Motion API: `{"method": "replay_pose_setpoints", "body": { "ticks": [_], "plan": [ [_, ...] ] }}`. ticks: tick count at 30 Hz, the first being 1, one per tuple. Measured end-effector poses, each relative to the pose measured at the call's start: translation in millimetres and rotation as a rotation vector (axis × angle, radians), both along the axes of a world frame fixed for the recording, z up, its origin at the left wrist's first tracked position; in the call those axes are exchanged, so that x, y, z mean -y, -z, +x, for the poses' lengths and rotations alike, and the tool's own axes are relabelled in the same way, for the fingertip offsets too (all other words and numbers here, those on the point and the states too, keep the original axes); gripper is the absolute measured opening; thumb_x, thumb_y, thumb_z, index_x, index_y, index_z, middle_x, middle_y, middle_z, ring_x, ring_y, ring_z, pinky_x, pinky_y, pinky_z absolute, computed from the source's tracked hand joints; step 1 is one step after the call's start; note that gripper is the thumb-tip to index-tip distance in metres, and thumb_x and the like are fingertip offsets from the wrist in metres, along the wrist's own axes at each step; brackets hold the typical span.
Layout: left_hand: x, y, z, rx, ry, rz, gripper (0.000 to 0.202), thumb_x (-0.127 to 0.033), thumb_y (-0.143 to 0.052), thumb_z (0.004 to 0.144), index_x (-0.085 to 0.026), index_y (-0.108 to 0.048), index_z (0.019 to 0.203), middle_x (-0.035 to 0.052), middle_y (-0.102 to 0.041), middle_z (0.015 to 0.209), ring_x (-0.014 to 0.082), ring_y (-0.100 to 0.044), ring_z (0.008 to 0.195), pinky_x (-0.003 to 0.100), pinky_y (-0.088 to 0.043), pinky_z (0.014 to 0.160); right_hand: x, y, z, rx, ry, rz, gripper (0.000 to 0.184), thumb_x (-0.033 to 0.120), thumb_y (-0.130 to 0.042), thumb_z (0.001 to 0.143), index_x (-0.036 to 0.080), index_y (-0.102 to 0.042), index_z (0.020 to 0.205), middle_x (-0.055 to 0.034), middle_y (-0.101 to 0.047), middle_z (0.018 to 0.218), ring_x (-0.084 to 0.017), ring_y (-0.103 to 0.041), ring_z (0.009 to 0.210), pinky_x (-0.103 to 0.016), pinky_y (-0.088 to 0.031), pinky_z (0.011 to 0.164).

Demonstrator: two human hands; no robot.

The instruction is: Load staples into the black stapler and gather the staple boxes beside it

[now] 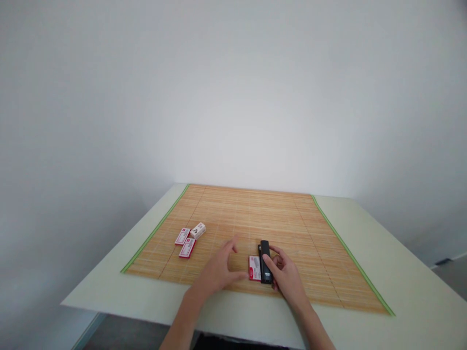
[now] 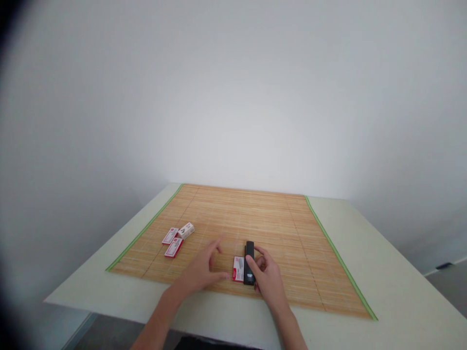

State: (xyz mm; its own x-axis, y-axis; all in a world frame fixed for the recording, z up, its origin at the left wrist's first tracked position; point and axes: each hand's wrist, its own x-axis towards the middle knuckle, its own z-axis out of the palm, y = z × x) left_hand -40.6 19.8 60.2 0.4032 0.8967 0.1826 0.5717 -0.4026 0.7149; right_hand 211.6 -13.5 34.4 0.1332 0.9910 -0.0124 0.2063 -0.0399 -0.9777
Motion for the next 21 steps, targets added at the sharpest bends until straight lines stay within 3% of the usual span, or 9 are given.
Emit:
{"method": "replay_pose_setpoints", "body": {
  "ticks": [2,5,8,10,12,15,18,21],
  "plan": [
    [-8,-2.8,-42,-0.098,-0.149,0.099,0.085,-0.043,-0.076,0.081,-0.036,-0.035,0.156,0.0049,-0.059,0.137,0.03,-0.057,0.122,0.045,-0.045,0.106,0,0.1,0,-0.006,0.01,0.005,0.061,0.064,-0.061,0.091,0.022,-0.058,0.134,0.0078,-0.051,0.062,-0.011,-0.048,0.034,-0.022,-0.035,0.029],
    [-19,0.2,-110,-0.32,-0.294,0.2,0.069,-0.031,-0.071,0.08,-0.032,-0.05,0.145,0.0066,-0.052,0.148,0.0344,-0.046,0.136,0.052,-0.035,0.114,0,-0.8,-1,-0.006,0.018,0.019,0.059,0.064,-0.06,0.092,0.02,-0.059,0.132,0.0074,-0.051,0.061,-0.011,-0.047,0.036,-0.022,-0.034,0.032],
    [-24,8.0,-155,-0.412,-0.301,0.109,0.074,-0.027,-0.068,0.078,-0.032,-0.047,0.148,0.0062,-0.056,0.146,0.0344,-0.053,0.129,0.051,-0.039,0.109,0,-1.3,-2,0.014,0.02,0.032,0.058,0.063,-0.06,0.092,0.019,-0.06,0.13,0.0064,-0.053,0.061,-0.01,-0.046,0.039,-0.022,-0.033,0.035],
    [-25,10.7,-166,-0.397,-0.245,0.063,0.074,-0.026,-0.065,0.08,-0.032,-0.044,0.151,0.006,-0.057,0.146,0.0332,-0.055,0.128,0.048,-0.041,0.109,-1,-0.9,-1,0.034,0.024,0.039,0.057,0.062,-0.06,0.092,0.018,-0.061,0.129,0.006,-0.053,0.061,-0.01,-0.046,0.04,-0.022,-0.032,0.036],
    [-24,9.0,-163,-0.356,-0.174,0.049,0.069,-0.024,-0.062,0.08,-0.031,-0.048,0.148,0.0062,-0.055,0.147,0.0314,-0.055,0.13,0.046,-0.041,0.111,-1,-0.1,0,0.048,0.026,0.039,0.057,0.062,-0.06,0.093,0.018,-0.061,0.129,0.0058,-0.053,0.061,-0.011,-0.046,0.041,-0.022,-0.032,0.038],
    [-21,0.0,-138,-0.309,-0.113,0.012,0.059,-0.028,-0.065,0.076,-0.027,-0.059,0.135,0.0081,-0.058,0.139,0.0299,-0.06,0.122,0.043,-0.046,0.107,-1,1.2,1,0.057,0.013,0.037,0.057,0.062,-0.06,0.092,0.018,-0.062,0.129,0.0059,-0.053,0.062,-0.011,-0.047,0.043,-0.023,-0.034,0.04],
    [-13,-10.8,-94,-0.288,-0.101,-0.018,0.046,-0.032,-0.07,0.072,-0.025,-0.066,0.117,0.0079,-0.062,0.122,0.0278,-0.064,0.106,0.041,-0.051,0.097,-2,2.5,2,0.066,-0.005,0.046,0.058,0.061,-0.063,0.091,0.017,-0.063,0.128,0.0057,-0.053,0.063,-0.012,-0.05,0.045,-0.023,-0.037,0.041],
    [-2,-19.0,-41,-0.208,-0.058,0.005,0.048,-0.031,-0.072,0.07,-0.026,-0.063,0.117,0.0069,-0.06,0.118,0.0262,-0.063,0.106,0.038,-0.051,0.095,-2,3.9,3,0.054,-0.023,0.023,0.06,0.061,-0.063,0.09,0.017,-0.062,0.13,0.0057,-0.053,0.064,-0.011,-0.048,0.042,-0.023,-0.035,0.037]
  ]
}}
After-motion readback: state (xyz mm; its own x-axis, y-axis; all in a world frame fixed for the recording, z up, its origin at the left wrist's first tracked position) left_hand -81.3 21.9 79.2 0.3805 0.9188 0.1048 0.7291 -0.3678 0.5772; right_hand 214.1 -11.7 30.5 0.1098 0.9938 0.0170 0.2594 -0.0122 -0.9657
